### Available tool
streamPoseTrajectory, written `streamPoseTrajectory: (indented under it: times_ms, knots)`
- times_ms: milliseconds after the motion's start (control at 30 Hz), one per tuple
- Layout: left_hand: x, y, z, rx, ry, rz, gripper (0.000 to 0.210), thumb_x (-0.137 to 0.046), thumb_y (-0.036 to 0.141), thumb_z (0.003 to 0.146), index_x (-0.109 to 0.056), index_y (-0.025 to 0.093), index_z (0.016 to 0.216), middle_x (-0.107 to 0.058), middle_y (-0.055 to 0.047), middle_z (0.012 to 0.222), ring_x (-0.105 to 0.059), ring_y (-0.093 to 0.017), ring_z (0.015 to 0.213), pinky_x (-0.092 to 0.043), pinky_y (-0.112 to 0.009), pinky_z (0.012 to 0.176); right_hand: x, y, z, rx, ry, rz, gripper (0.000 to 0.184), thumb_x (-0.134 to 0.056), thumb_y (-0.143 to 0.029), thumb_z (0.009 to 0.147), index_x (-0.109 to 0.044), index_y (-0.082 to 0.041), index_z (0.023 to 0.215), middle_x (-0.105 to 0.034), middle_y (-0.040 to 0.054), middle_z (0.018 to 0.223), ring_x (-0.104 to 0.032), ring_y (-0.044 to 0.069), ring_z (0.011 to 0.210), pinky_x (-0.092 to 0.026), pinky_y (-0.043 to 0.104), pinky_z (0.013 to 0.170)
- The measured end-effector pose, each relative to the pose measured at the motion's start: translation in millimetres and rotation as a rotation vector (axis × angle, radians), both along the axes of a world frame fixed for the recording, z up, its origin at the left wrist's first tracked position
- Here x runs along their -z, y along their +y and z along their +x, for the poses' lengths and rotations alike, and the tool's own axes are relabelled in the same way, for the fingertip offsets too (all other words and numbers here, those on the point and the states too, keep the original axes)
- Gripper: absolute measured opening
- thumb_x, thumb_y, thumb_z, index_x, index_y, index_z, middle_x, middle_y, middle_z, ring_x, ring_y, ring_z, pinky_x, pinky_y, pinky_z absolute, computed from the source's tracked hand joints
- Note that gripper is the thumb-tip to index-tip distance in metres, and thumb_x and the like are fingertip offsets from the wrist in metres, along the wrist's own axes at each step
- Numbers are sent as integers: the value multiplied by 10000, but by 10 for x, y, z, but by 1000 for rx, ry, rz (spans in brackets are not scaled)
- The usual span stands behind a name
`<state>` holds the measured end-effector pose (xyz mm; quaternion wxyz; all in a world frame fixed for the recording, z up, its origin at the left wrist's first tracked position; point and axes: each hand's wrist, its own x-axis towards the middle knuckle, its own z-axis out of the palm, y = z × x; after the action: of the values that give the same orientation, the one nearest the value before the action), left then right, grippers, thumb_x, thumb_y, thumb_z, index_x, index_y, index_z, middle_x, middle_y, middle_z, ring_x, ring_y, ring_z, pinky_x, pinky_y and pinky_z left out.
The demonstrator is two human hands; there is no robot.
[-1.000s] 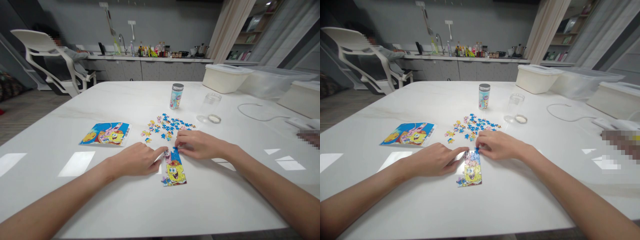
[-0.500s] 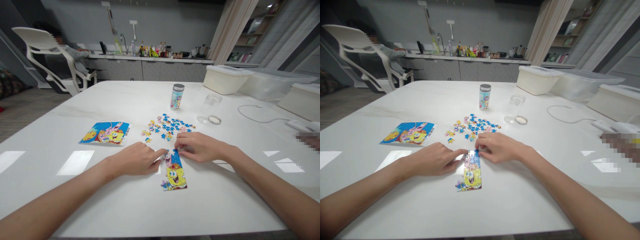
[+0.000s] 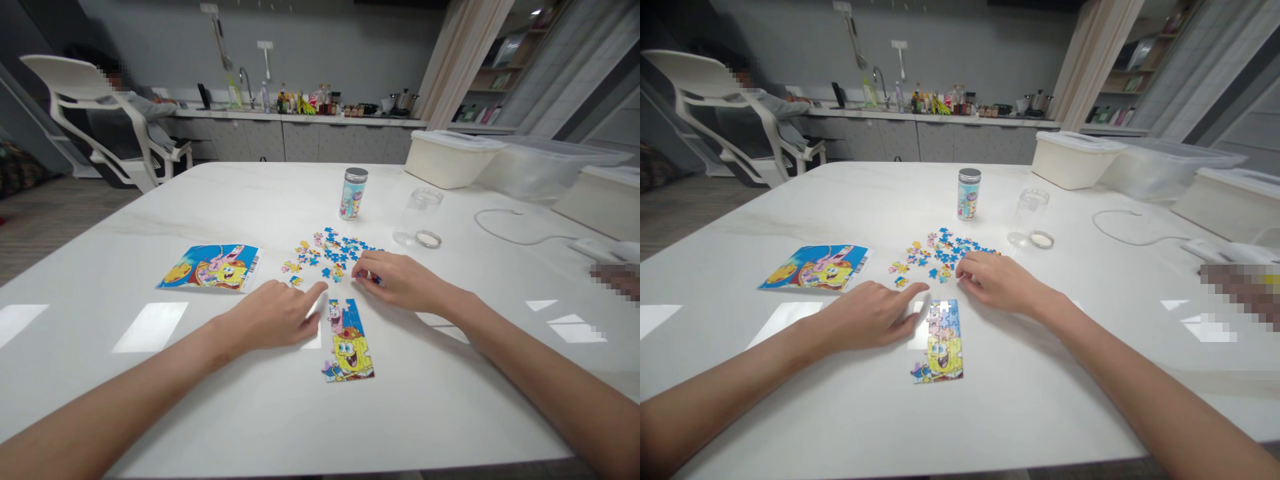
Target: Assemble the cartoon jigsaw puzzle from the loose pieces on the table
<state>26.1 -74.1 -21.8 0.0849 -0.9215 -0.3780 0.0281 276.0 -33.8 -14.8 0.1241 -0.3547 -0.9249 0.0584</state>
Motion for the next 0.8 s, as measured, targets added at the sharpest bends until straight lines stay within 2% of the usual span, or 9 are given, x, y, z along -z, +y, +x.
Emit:
streamPoseTrajectory:
  times_ms: [167, 300, 367, 433, 600, 800]
  knots:
    - [-49, 85, -47, -329, 71, 99, 292, -308, 233, 891, -577, 140, 960, -643, -75, 598, -618, -208, 537, -306, -280, 462, 26, 33, 19, 115, 14, 56, 121, -468, -160, 887, -568, -197, 946, -606, 61, 988, -573, 180, 880, -411, 283, 698]
    - [-90, 104, -75, -476, 76, 123, 312, -299, 262, 900, -585, 147, 848, -656, -106, 651, -645, -250, 587, -338, -286, 471, 13, 36, 15, 308, -53, 43, 126, -475, -134, 812, -561, -188, 886, -631, 48, 884, -563, 174, 742, -365, 277, 603]
    - [-89, 98, -71, -494, 71, 122, 324, -295, 268, 905, -587, 150, 829, -659, -115, 665, -651, -266, 607, -344, -290, 471, 0, 28, 11, 394, -110, 5, 105, -483, -123, 762, -542, -193, 813, -640, 36, 809, -548, 176, 684, -324, 278, 561]
    - [-80, 93, -62, -488, 72, 103, 339, -281, 261, 911, -593, 152, 834, -655, -116, 652, -653, -273, 610, -343, -295, 470, -6, 19, 11, 414, -143, -34, 95, -482, -120, 737, -522, -198, 772, -645, 31, 788, -541, 175, 666, -304, 278, 547]
    - [-54, 105, -71, -445, 63, 52, 325, -291, 245, 923, -602, 150, 916, -653, -99, 635, -650, -244, 601, -339, -285, 486, 31, 17, 32, 295, -113, -26, 56, -483, -167, 795, -510, -200, 831, -636, 44, 857, -557, 182, 744, -345, 285, 592]
    - [-15, 118, -97, -391, 65, 50, 314, -319, 236, 927, -580, 157, 1082, -676, -95, 680, -648, -236, 616, -351, -286, 502, 56, 39, 49, 221, -75, -44, 56, -482, -232, 873, -528, -207, 892, -614, 50, 904, -569, 182, 788, -398, 295, 654]
